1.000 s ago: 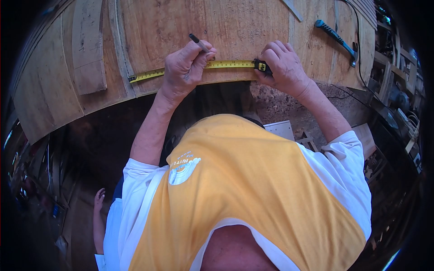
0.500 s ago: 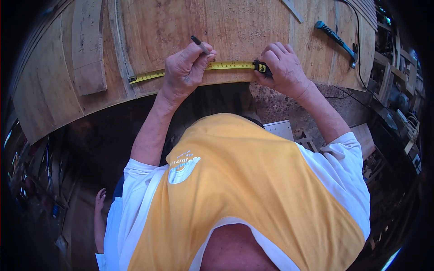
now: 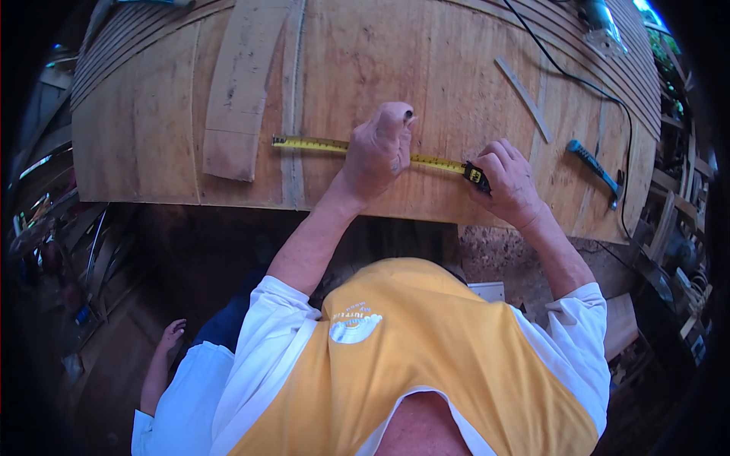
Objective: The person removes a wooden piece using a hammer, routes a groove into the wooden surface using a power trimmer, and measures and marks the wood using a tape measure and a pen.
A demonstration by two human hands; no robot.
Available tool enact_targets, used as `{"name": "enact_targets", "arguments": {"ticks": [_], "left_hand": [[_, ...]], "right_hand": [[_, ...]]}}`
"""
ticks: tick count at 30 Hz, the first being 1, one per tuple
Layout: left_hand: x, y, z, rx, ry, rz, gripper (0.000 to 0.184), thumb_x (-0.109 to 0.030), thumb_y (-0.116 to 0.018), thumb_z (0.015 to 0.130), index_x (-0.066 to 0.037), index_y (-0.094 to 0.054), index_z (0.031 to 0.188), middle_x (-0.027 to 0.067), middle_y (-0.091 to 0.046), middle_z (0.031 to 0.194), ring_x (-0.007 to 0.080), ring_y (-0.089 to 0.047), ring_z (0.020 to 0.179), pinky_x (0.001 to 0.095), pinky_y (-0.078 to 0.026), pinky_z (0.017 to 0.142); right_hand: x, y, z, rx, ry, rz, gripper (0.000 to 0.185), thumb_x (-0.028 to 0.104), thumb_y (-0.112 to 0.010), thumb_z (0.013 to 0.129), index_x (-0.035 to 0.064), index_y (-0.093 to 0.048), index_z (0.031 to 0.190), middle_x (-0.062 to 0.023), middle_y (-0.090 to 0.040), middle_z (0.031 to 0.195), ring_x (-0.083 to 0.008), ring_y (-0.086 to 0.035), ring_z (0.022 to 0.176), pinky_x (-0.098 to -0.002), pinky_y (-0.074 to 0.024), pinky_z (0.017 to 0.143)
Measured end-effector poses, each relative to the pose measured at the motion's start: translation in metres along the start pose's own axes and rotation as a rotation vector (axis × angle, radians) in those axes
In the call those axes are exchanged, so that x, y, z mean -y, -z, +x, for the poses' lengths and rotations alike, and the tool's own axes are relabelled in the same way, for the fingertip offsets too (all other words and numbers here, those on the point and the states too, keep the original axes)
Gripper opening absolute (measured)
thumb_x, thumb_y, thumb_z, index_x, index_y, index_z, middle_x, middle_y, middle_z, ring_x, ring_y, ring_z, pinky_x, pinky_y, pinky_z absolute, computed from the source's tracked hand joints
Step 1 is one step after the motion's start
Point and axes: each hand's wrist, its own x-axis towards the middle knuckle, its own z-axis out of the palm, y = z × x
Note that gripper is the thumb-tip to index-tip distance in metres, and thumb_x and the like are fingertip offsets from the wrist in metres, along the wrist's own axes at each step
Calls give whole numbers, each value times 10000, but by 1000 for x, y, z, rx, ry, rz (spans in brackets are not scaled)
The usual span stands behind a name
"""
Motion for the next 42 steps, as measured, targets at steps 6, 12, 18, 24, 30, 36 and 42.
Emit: {"name": "enact_targets", "arguments": {"ticks": [6, 12, 18, 24, 30, 36, 42], "left_hand": [[50, -18, 127, -108, -99, 37, 123, -31, -605, 1001, -82, -525, 1080, 159, -687, 828, 377, -718, 743, 439, -556, 598], [71, -47, 201, -90, -110, 115, 146, -69, -632, 977, -87, -525, 1074, 202, -668, 769, 439, -679, 715, 494, -535, 590], [80, -69, 223, -111, -129, 67, 136, -68, -625, 978, -87, -526, 1069, 205, -662, 764, 448, -674, 716, 511, -522, 596], [88, -68, 222, -166, -140, -12, 131, -64, -627, 981, -82, -526, 1062, 201, -657, 768, 451, -669, 723, 497, -523, 603], [92, -65, 222, -143, -13, -160, 123, -70, -631, 977, -73, -528, 1044, 192, -667, 768, 456, -666, 733, 491, -528, 618], [97, -69, 217, -121, 40, -209, 75, -87, -636, 1008, -75, -577, 1054, 129, -693, 797, 298, -681, 707, 376, -542, 618], [92, -55, 212, 71, 110, -402, 70, -120, -630, 1050, -71, -634, 1100, 5, -739, 893, 59, -663, 789, 236, -553, 705]], "right_hand": [[-57, 37, 89, -132, 11, -153, 343, 124, -810, 764, 76, -564, 998, -101, -549, 943, -331, -585, 931, -444, -507, 798], [-112, 61, 131, -123, -9, -248, 333, 164, -799, 798, 81, -571, 1026, -98, -557, 986, -323, -596, 981, -439, -514, 813], [-130, 69, 143, -85, -64, -275, 343, 191, -798, 808, 72, -576, 1041, -105, -566, 1003, -334, -593, 994, -444, -512, 852], [-134, 65, 149, -74, -11, -299, 352, 217, -813, 818, 76, -573, 1035, -104, -564, 1016, -330, -592, 1017, -442, -513, 856], [-130, 64, 155, -57, -25, -309, 346, 223, -805, 823, 81, -569, 1032, -114, -565, 1030, -329, -591, 1030, -442, -510, 864], [-133, 61, 156, -54, -3, -307, 324, 210, -784, 827, 76, -567, 1028, -114, -580, 1039, -323, -595, 1049, -449, -506, 873], [-135, 65, 155, -21, -42, -323, 316, 247, -772, 852, 78, -580, 1036, -96, -600, 1042, -303, -606, 1067, -430, -510, 917]]}}
